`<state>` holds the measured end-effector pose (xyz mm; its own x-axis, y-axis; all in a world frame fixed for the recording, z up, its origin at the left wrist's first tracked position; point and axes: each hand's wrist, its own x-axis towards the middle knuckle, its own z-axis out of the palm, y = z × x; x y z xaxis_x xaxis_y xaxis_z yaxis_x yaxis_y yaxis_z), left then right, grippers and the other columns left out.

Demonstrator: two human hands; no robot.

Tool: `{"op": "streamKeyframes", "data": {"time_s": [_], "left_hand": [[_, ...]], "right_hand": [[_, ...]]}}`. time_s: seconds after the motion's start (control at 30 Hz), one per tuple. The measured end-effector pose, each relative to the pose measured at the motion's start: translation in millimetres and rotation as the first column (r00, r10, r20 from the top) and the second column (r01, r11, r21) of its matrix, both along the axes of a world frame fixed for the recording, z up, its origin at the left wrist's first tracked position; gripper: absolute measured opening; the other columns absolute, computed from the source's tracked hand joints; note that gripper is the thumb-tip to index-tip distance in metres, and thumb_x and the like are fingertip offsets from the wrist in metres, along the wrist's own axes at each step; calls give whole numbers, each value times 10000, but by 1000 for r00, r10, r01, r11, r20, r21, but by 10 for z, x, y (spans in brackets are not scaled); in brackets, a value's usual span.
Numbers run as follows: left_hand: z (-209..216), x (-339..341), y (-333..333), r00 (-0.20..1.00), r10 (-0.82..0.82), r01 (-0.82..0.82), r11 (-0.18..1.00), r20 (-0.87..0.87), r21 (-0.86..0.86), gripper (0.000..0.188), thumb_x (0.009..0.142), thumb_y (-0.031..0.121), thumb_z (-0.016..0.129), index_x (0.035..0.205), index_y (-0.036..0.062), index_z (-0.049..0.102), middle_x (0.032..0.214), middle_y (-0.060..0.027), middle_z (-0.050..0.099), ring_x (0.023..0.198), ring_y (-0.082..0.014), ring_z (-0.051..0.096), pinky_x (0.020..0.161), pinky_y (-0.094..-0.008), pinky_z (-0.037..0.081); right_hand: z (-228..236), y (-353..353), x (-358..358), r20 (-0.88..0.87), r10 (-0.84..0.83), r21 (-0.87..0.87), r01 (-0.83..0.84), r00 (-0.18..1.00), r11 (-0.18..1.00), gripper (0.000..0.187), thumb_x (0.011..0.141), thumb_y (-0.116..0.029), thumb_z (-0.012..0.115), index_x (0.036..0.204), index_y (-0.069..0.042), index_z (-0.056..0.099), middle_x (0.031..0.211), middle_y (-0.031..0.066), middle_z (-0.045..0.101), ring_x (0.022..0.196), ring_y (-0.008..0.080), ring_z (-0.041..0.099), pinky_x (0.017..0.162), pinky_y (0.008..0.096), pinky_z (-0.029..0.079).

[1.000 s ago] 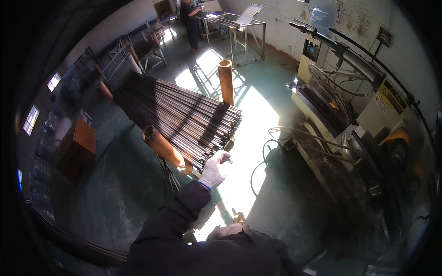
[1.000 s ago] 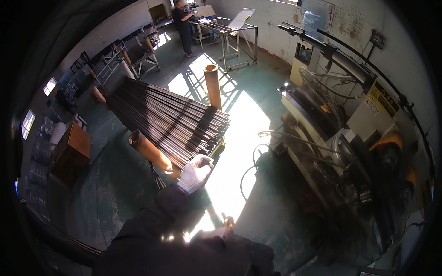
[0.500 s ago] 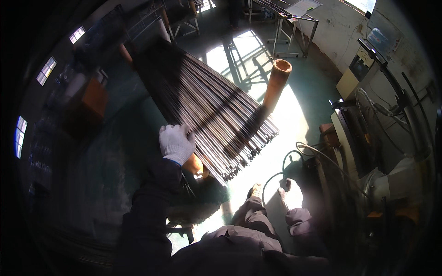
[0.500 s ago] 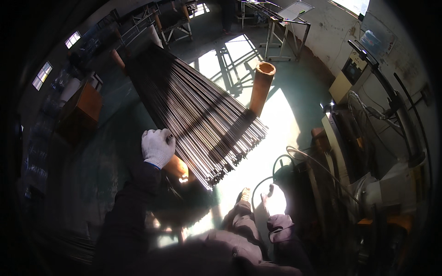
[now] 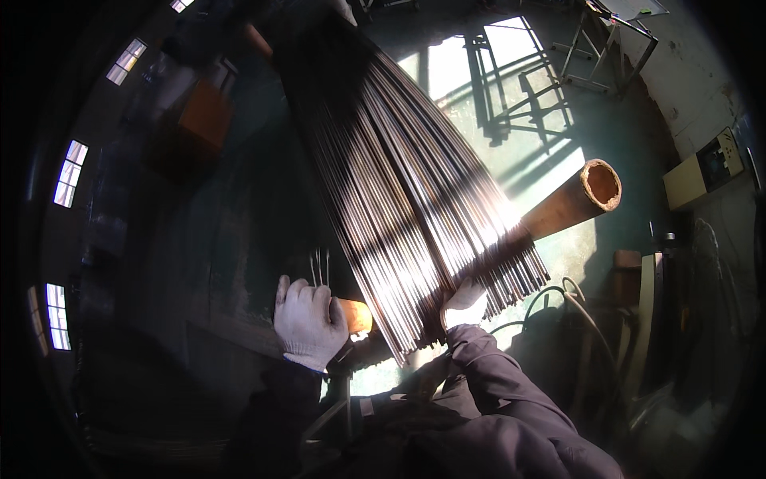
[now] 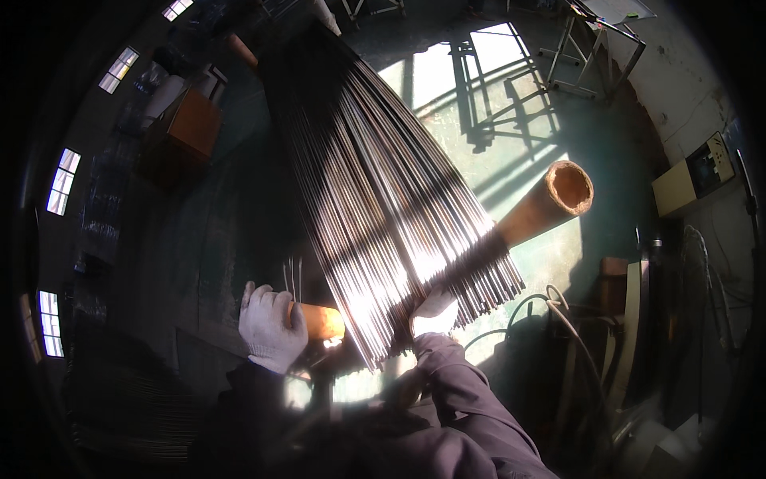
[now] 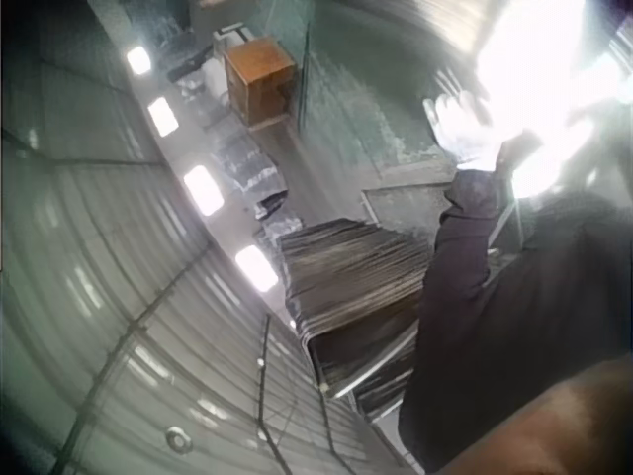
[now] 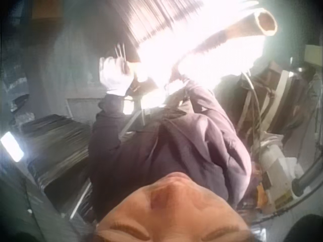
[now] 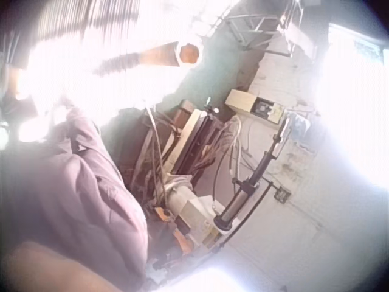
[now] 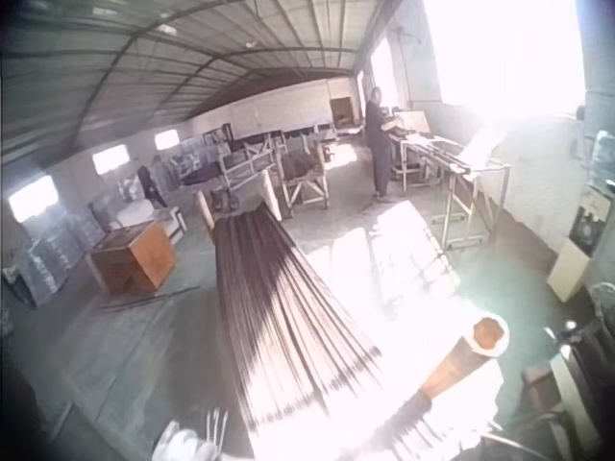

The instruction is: The person repeatedly picks up straight metal rods from a rack, feeds them into a bending machine, and removes the bent rods to place them on a nearby rack. The process is continuous and repetitive throughout the clip.

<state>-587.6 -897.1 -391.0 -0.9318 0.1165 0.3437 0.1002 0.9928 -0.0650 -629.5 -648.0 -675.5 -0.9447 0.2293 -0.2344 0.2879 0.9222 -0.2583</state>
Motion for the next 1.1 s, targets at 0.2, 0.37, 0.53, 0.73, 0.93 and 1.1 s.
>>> {"op": "streamKeyframes", "data": {"time_s": [0.2, 0.37, 0.53, 0.73, 0.93, 1.1], "left_hand": [[43, -113, 24, 999, 31, -30, 999, 32, -22, 151, 815, 148, 762, 927, 62, 710, 920, -143, 675, 1073, -366, 691, 1179, -622, 496], [38, -122, 49, 999, 32, -32, 999, 2, -39, 147, 817, 139, 756, 932, 60, 711, 919, -137, 677, 1072, -363, 691, 1180, -612, 497], [51, -13, 18, 999, 44, -44, 999, 14, -31, 143, 823, 105, 749, 958, 73, 716, 932, -126, 670, 1083, -359, 701, 1161, -592, 520], [87, -3, -10, 996, 51, -51, 999, 80, 0, 89, 857, 155, 736, 905, 85, 712, 907, -133, 701, 999, -354, 680, 1185, -591, 476], [-491, 238, 721, 925, -352, 218, 797, 140, 564, 256, 871, 192, 803, 1093, 65, 789, 1011, -138, 775, 1019, -326, 731, 1066, -475, 558], [-1510, 344, 1303, 663, -485, -583, 143, 570, 800, 376, 1031, 317, 780, 1274, 33, 743, 1067, -91, 790, 900, -223, 754, 800, -382, 609]], "right_hand": [[-42, 199, -178, 186, 194, -275, -139, 963, 951, 433, 916, -380, 826, 1149, -50, 669, 962, 206, 772, 953, 429, 784, 867, 530, 637], [180, 533, -449, 207, 286, -403, -185, 936, 896, 528, 874, -482, 851, 1096, -6, 794, 1024, 261, 798, 1000, 454, 779, 888, 530, 609], [666, 613, -558, 256, 370, -381, -258, 893, 888, 521, 935, -538, 817, 1035, -27, 813, 1013, 250, 805, 1027, 425, 785, 925, 522, 613], [735, 859, -388, -62, 422, -479, -398, 904, 782, 499, 1012, -515, 764, 1038, -17, 774, 900, 252, 776, 868, 479, 748, 766, 530, 581], [1287, 1318, 680, 156, 149, -550, -40, 976, 834, 682, 1008, -568, 778, 1066, 110, 737, 795, 242, 752, 756, 361, 744, 744, 485, 583], [2003, 2002, 2977, 353, -88, -254, 186, 931, 949, 532, 945, -511, 849, 1016, 13, 789, 880, 238, 770, 864, 423, 762, 771, 487, 573]]}}
